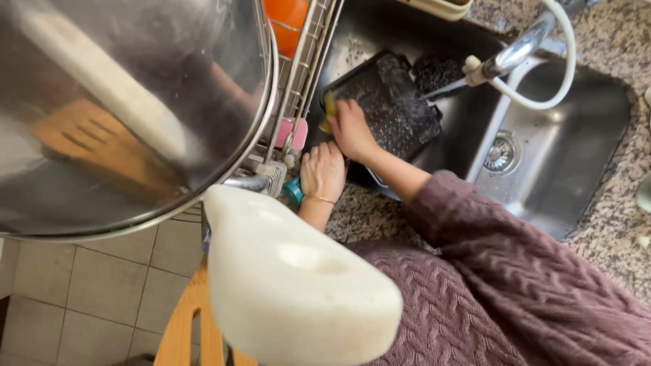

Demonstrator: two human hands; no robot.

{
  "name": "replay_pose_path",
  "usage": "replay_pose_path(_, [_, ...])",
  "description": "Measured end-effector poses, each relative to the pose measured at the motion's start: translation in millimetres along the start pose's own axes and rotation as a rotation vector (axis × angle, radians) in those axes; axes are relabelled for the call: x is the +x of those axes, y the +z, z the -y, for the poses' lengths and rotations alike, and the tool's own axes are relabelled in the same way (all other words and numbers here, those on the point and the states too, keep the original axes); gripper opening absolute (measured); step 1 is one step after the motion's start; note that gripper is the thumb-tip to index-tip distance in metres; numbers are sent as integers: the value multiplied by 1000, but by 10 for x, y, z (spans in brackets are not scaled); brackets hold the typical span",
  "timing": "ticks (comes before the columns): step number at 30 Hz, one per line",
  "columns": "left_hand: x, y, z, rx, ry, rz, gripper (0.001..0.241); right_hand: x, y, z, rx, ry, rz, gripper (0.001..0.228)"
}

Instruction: Washing a pan and a glass bowl in a kitchen sink.

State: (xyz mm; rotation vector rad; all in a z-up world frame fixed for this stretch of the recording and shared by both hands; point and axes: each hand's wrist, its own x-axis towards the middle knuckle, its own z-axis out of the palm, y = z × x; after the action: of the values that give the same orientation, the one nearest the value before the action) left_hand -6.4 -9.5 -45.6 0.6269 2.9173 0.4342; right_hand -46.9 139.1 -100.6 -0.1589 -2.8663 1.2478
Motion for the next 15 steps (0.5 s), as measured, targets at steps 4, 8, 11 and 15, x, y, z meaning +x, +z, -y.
replay_pose_path(4, [76, -260, -54, -2, -24, 18, 29, -624, -683, 38, -12, 30, 318, 29])
replay_pose_path(8, [119, -328, -84, -8, -48, 96, 41, -893, -1349, -152, 1, 56, 719, 28])
replay_pose_path(11, [115, -340, -62, -11, -34, 132, 42, -669, -1498, -784, -139, -532, 712, 36])
replay_pose_path(15, [137, -309, -42, -26, -17, 108, 39, -512, -1459, -983, -516, -517, 706, 40])
